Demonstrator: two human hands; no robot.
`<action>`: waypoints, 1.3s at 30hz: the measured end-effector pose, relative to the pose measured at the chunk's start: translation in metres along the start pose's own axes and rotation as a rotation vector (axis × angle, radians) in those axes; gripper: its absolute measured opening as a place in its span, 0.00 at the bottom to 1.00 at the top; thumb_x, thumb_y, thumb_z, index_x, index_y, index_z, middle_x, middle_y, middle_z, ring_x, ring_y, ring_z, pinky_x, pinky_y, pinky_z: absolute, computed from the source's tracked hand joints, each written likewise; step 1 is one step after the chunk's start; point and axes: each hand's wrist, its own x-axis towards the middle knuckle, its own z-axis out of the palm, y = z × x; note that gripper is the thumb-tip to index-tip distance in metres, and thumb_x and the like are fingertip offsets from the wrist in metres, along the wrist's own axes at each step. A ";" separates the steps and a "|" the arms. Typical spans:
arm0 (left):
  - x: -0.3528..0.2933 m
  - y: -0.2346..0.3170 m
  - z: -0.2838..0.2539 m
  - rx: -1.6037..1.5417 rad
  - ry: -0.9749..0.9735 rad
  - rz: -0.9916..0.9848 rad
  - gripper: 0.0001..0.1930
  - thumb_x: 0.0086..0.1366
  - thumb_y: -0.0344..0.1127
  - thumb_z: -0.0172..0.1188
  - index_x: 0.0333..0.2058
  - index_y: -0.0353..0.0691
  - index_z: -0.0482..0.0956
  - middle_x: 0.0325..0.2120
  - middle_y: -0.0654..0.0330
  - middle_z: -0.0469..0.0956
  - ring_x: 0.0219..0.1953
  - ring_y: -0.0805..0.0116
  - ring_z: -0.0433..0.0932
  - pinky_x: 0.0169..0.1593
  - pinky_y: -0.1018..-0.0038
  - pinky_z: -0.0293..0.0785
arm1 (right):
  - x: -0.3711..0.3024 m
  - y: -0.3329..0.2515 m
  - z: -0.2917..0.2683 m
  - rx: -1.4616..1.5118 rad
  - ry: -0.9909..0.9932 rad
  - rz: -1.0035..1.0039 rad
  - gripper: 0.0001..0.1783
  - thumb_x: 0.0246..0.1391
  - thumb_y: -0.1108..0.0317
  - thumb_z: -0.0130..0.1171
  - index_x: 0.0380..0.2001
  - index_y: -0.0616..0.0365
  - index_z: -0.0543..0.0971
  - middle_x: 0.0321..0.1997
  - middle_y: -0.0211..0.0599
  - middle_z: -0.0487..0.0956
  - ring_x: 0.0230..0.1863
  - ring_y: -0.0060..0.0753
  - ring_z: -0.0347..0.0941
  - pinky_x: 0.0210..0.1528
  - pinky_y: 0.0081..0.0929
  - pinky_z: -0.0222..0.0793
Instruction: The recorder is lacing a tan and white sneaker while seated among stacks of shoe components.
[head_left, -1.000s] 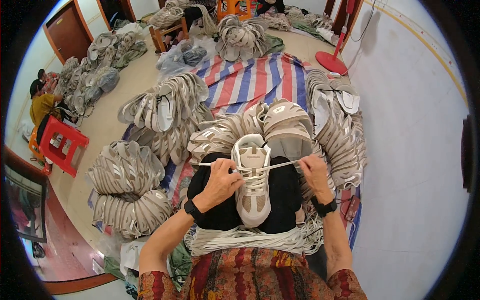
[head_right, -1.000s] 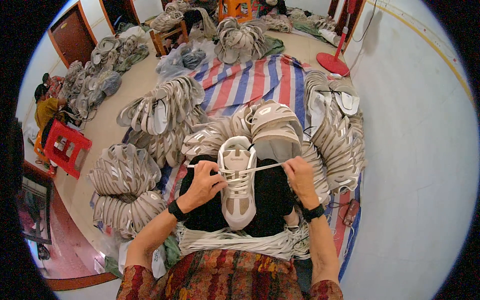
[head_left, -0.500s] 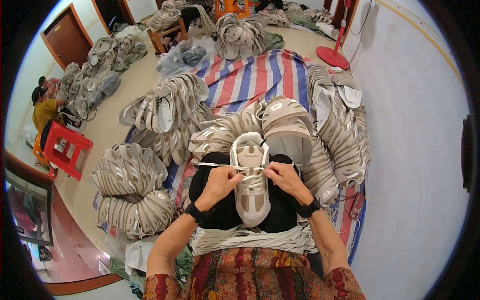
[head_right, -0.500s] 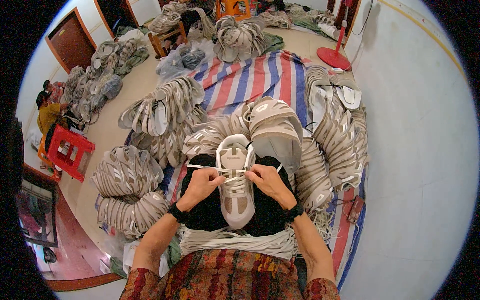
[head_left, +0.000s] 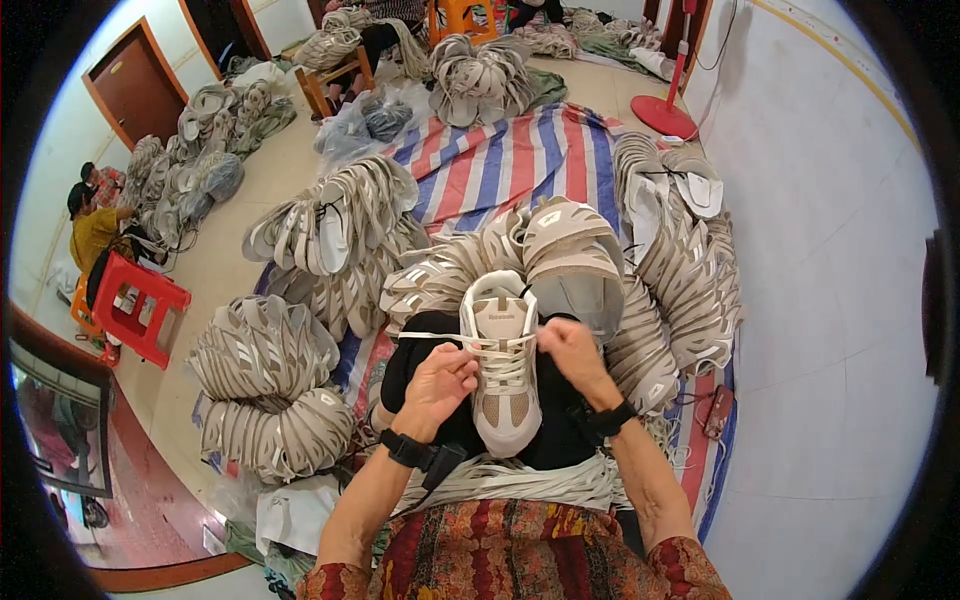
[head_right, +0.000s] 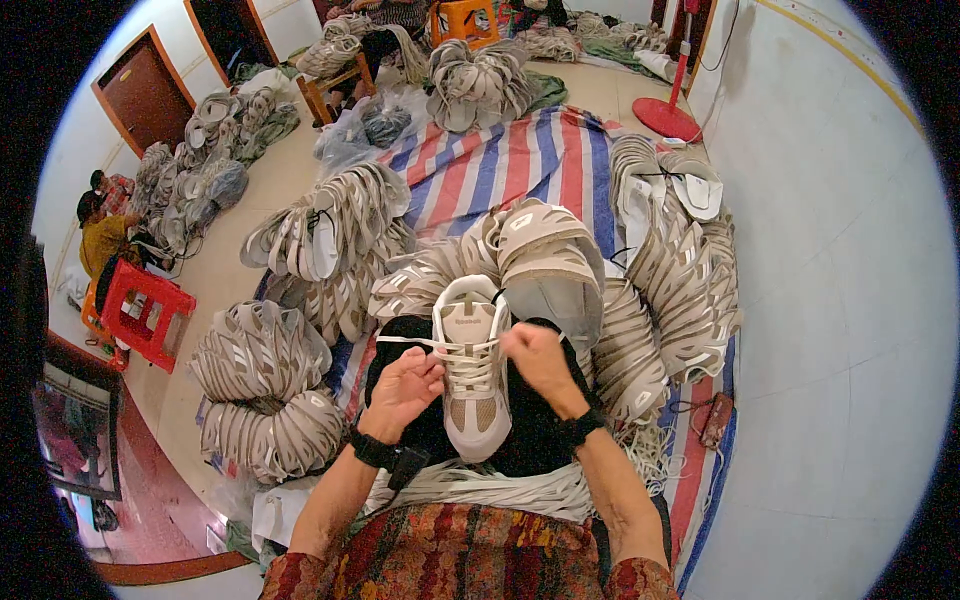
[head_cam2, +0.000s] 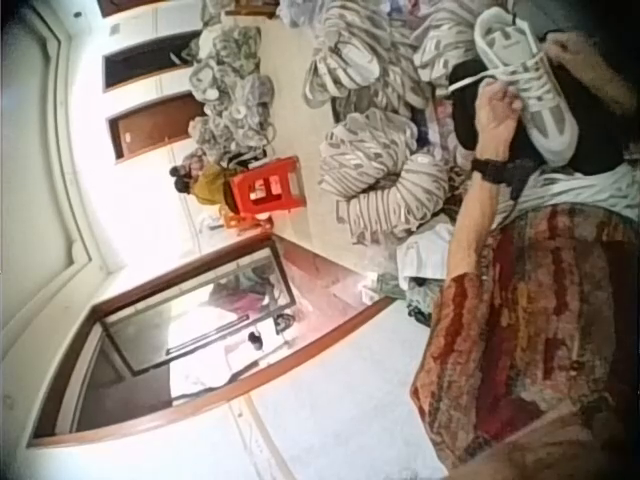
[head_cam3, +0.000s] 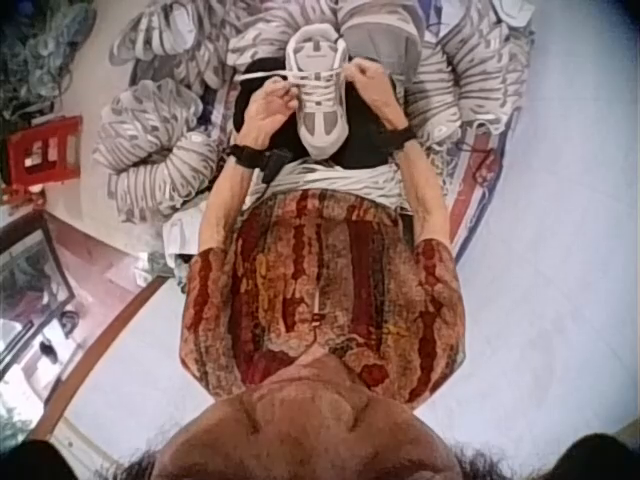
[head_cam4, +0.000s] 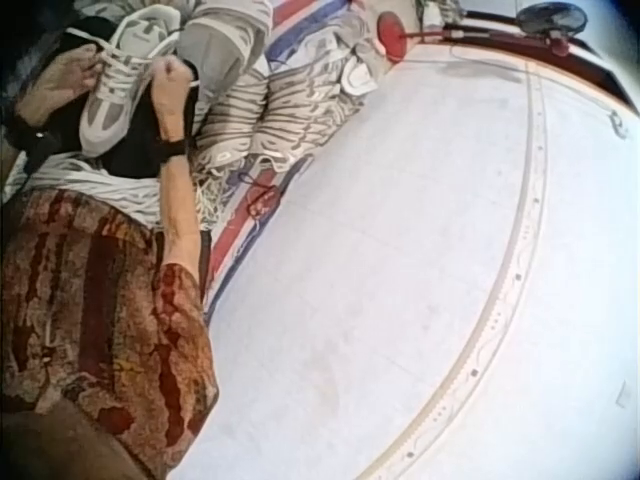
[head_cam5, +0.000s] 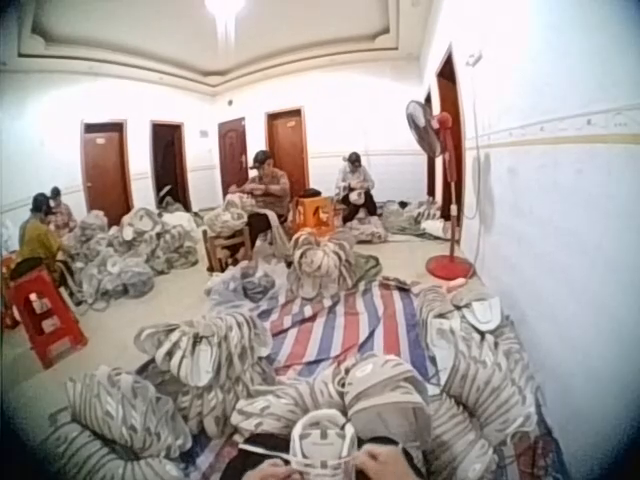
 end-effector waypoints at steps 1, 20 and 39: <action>-0.005 0.005 -0.001 0.049 0.049 -0.032 0.06 0.55 0.24 0.54 0.32 0.42 0.70 0.30 0.58 0.76 0.26 0.70 0.71 0.27 0.79 0.66 | 0.001 -0.001 -0.007 0.127 0.113 0.098 0.15 0.50 0.64 0.53 0.17 0.64 0.72 0.14 0.27 0.68 0.18 0.18 0.59 0.21 0.22 0.57; 0.029 0.031 0.025 1.907 -0.445 1.082 0.07 0.51 0.29 0.57 0.31 0.39 0.71 0.22 0.62 0.70 0.30 0.64 0.67 0.48 0.70 0.57 | 0.033 -0.003 -0.008 -0.209 -0.228 -0.123 0.17 0.50 0.57 0.55 0.23 0.62 0.76 0.15 0.44 0.71 0.16 0.39 0.62 0.22 0.31 0.60; 0.009 0.025 0.016 1.605 -0.364 0.935 0.08 0.51 0.24 0.59 0.32 0.34 0.72 0.24 0.56 0.72 0.26 0.63 0.73 0.30 0.74 0.68 | -0.039 -0.022 0.018 -0.738 0.106 -0.627 0.08 0.49 0.65 0.53 0.27 0.58 0.72 0.18 0.44 0.72 0.21 0.45 0.71 0.23 0.37 0.65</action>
